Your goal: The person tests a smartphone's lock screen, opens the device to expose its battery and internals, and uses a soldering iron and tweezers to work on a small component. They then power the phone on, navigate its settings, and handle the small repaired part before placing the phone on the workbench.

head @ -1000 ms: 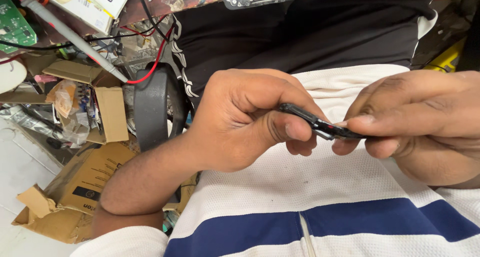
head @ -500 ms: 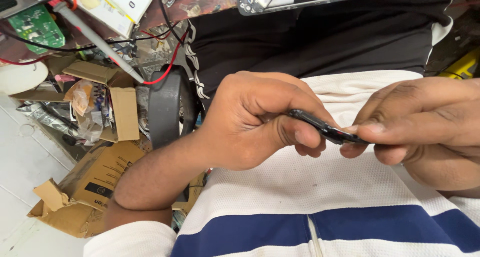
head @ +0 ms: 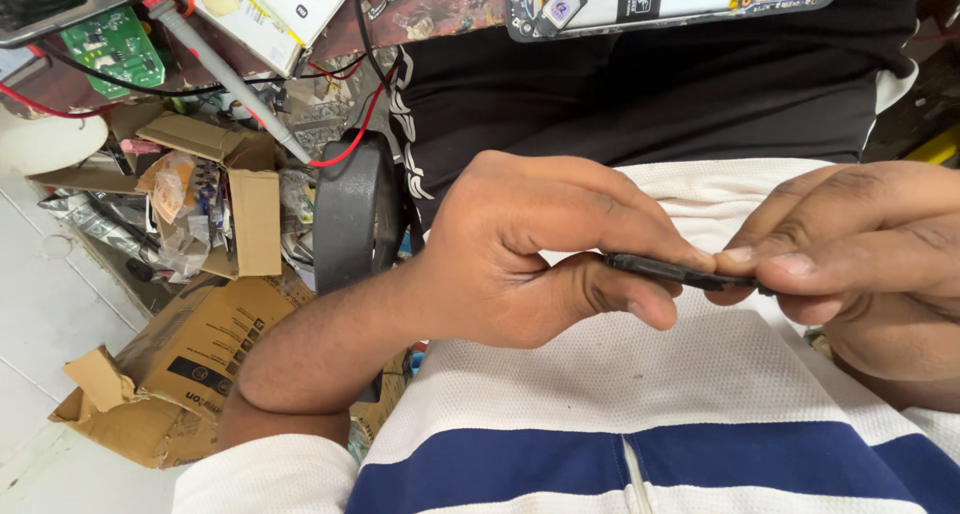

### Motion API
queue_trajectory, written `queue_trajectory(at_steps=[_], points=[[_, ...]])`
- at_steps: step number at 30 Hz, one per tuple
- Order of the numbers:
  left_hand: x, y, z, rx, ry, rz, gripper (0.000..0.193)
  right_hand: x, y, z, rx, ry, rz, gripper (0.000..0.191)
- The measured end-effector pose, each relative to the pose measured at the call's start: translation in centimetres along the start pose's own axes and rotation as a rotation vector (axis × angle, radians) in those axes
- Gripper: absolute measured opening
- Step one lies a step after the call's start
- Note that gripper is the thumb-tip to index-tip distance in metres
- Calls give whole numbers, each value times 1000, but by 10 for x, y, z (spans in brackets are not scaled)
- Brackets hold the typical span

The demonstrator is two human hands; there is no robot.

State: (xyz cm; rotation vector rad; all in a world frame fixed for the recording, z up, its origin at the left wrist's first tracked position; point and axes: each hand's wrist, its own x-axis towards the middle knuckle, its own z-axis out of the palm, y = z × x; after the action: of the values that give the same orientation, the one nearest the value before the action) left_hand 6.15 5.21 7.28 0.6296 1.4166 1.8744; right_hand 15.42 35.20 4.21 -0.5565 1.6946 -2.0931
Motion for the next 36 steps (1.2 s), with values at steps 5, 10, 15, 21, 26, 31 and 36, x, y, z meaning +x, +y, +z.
queue_trajectory(at_steps=[5, 10, 15, 21, 26, 31, 36], points=[[0, 0, -1, 65, -7, 31, 28, -8, 10, -4, 17, -5, -30, 50], [1, 0, 0, 96, -2, 57, 31, -9, 23, -3, 3, 37, -100, 45], [2, 0, 1, 115, 1, 66, 30, 2, 20, -6, -12, -43, -141, 42], [5, 3, -2, 136, -2, 84, 30, 9, -2, 1, 8, 54, -63, 32], [7, 4, -4, 161, -15, 98, 30, 24, -2, -1, 14, -10, -151, 27], [8, 3, -4, 164, -15, 100, 30, 31, -7, 0, 14, -13, -165, 26], [8, 2, -4, 139, -12, 99, 29, 28, -6, -1, -7, -15, -140, 32]])
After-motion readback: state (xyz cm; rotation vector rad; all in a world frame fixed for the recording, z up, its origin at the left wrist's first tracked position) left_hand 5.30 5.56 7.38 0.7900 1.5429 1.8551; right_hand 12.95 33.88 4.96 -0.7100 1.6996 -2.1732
